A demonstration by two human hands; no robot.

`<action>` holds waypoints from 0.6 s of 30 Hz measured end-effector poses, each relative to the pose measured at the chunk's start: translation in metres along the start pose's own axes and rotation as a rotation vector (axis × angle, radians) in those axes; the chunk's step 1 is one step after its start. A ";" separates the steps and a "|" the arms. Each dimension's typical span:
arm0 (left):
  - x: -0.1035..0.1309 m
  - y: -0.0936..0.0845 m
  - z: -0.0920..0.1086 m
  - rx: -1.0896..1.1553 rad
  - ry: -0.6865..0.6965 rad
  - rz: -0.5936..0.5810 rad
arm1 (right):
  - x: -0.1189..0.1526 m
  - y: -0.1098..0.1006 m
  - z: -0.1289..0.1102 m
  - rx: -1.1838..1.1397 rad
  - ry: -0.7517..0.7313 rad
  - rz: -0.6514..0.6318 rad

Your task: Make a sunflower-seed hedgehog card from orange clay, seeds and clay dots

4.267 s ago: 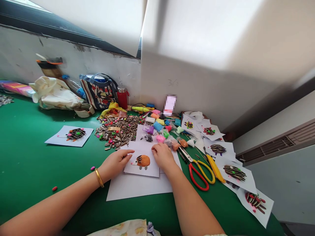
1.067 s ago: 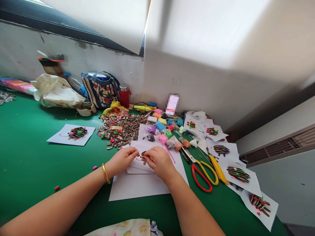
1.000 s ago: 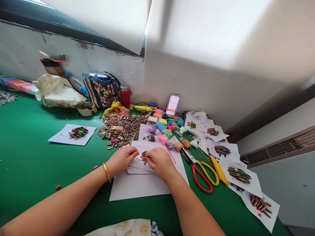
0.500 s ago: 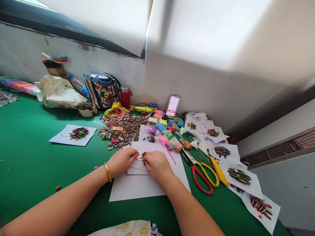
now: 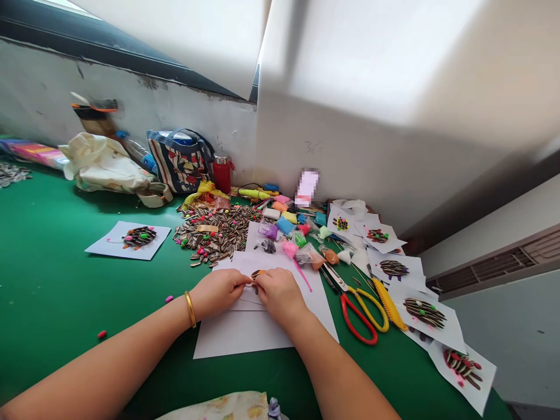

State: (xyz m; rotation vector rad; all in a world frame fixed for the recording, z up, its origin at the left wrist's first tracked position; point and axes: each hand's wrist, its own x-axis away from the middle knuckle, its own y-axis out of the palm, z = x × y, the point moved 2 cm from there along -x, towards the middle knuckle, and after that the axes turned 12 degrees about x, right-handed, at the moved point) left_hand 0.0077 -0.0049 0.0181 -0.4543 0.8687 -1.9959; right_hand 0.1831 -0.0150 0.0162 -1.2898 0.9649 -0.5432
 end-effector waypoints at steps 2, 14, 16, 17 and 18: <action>0.000 0.000 0.002 -0.004 -0.001 -0.012 | 0.000 0.000 0.000 0.024 -0.010 -0.001; 0.001 0.003 0.005 -0.118 0.025 -0.061 | 0.000 0.005 0.000 0.061 -0.004 -0.005; 0.001 0.004 0.004 -0.126 0.028 -0.061 | 0.000 0.005 0.000 0.061 -0.002 -0.007; 0.001 0.005 0.004 -0.133 0.031 -0.062 | 0.000 0.005 -0.001 0.061 0.000 -0.007; 0.001 0.006 0.004 -0.142 0.033 -0.064 | 0.000 0.005 -0.001 0.062 0.002 -0.007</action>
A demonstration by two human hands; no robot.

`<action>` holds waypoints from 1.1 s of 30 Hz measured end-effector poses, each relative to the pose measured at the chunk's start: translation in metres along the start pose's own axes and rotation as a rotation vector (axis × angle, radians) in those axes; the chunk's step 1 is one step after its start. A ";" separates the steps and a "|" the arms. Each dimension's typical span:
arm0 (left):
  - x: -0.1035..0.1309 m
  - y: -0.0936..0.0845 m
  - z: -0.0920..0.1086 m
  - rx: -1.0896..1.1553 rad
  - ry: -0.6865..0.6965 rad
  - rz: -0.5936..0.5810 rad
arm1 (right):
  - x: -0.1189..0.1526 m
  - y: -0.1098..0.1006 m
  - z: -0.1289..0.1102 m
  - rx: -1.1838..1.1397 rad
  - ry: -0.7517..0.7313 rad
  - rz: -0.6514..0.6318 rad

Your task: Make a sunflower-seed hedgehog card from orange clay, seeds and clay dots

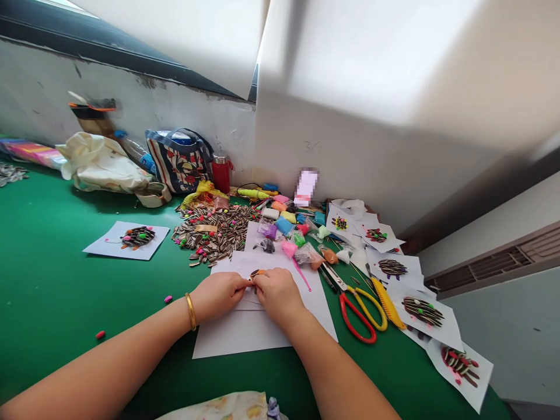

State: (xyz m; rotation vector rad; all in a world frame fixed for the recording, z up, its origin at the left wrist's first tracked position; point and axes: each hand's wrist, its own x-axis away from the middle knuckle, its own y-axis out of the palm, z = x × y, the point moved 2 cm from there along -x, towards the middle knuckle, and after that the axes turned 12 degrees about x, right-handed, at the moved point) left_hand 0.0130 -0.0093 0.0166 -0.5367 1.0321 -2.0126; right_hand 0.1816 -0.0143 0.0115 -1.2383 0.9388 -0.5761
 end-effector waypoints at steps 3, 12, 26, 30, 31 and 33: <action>0.000 0.002 0.000 -0.022 0.003 -0.009 | 0.000 0.000 -0.001 -0.004 0.010 -0.005; -0.001 0.003 -0.001 -0.057 -0.014 -0.002 | -0.003 -0.002 -0.001 -0.003 0.028 -0.054; -0.003 -0.012 -0.005 0.868 -0.219 0.238 | 0.002 -0.019 0.006 -0.188 0.164 0.197; -0.001 -0.010 -0.002 1.525 -0.412 0.106 | 0.003 -0.025 0.002 -0.263 0.137 0.248; -0.001 -0.009 0.000 1.611 -0.434 0.068 | 0.003 -0.026 0.000 -0.277 0.120 0.248; 0.000 -0.008 0.001 1.715 -0.455 0.004 | 0.003 -0.027 -0.003 -0.302 0.093 0.251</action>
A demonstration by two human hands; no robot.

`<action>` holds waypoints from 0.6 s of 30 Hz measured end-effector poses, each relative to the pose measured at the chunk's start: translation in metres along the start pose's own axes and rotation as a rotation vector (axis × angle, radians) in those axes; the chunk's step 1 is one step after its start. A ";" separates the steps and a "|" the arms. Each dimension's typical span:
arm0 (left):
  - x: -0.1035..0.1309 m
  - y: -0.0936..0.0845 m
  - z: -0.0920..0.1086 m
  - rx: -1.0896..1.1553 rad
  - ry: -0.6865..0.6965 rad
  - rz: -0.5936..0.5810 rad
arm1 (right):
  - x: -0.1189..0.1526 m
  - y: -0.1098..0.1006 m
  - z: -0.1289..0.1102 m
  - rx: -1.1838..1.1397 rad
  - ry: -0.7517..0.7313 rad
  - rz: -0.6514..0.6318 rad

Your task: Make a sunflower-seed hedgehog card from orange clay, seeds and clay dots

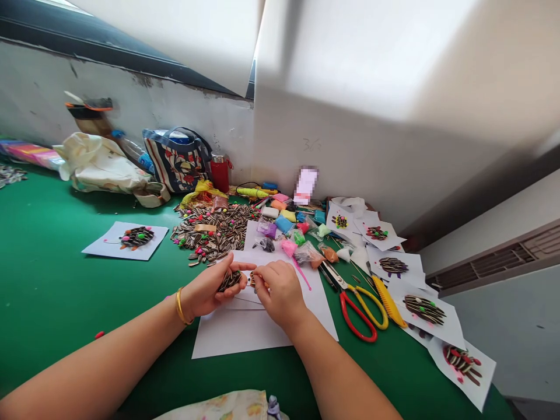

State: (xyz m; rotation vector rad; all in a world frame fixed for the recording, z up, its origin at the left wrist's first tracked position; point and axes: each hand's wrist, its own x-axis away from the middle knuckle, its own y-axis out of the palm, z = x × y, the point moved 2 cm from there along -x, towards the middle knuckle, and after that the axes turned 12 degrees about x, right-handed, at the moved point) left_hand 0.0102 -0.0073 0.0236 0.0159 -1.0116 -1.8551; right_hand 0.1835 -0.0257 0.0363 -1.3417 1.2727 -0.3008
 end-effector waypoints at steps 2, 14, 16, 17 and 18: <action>0.000 0.001 -0.002 0.040 -0.038 -0.046 | 0.000 0.001 -0.003 -0.021 -0.010 0.003; 0.001 0.006 -0.010 -0.146 -0.069 -0.109 | -0.001 0.009 -0.006 -0.176 0.015 -0.142; 0.001 0.006 -0.011 -0.174 -0.077 -0.109 | -0.003 0.008 -0.006 -0.199 0.025 -0.180; 0.001 0.007 -0.011 -0.184 -0.079 -0.111 | -0.003 0.007 -0.006 -0.203 0.026 -0.200; 0.002 0.007 -0.010 -0.193 -0.082 -0.113 | -0.004 0.007 -0.006 -0.203 0.024 -0.218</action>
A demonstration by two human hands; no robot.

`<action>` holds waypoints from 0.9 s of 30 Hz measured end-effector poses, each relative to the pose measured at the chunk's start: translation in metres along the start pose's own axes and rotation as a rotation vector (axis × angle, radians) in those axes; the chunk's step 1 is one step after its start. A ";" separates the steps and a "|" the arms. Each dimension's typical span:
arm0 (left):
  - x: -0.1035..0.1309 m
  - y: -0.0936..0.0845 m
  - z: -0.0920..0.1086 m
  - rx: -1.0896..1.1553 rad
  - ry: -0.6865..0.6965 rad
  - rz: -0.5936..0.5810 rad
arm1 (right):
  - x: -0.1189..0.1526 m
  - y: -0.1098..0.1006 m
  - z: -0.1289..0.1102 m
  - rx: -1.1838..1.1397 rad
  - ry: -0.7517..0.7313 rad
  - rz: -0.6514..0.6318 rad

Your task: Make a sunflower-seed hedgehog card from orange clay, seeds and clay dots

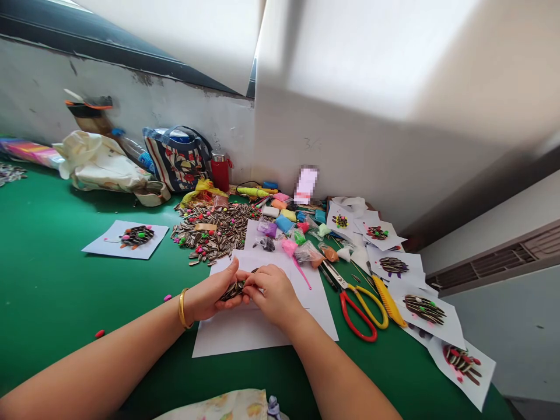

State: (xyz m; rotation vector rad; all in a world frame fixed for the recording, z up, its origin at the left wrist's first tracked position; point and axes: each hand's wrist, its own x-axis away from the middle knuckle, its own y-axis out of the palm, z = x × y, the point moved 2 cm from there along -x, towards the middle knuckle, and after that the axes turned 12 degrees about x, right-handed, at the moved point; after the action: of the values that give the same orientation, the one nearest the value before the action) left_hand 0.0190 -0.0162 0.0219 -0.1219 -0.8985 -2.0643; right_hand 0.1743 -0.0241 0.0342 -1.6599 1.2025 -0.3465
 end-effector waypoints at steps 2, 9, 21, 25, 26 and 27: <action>0.001 0.001 0.001 -0.022 -0.006 -0.002 | 0.000 -0.001 0.000 0.010 -0.013 -0.028; 0.002 0.001 -0.001 -0.089 -0.043 0.013 | -0.001 -0.001 -0.002 0.010 -0.029 -0.093; 0.003 0.002 0.006 0.014 0.009 0.008 | -0.002 -0.007 0.000 0.054 0.014 -0.012; 0.004 0.000 0.006 0.030 0.041 0.028 | -0.001 -0.008 0.004 0.035 0.048 0.041; 0.004 0.000 0.005 0.026 0.037 0.037 | -0.001 -0.008 0.005 0.026 0.052 0.051; 0.004 -0.001 0.005 0.020 0.036 0.050 | 0.000 -0.007 0.006 0.016 0.055 0.062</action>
State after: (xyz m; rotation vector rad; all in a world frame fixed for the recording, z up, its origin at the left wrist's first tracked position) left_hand 0.0150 -0.0152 0.0263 -0.0948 -0.8853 -2.0040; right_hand 0.1821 -0.0206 0.0376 -1.6051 1.2860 -0.3645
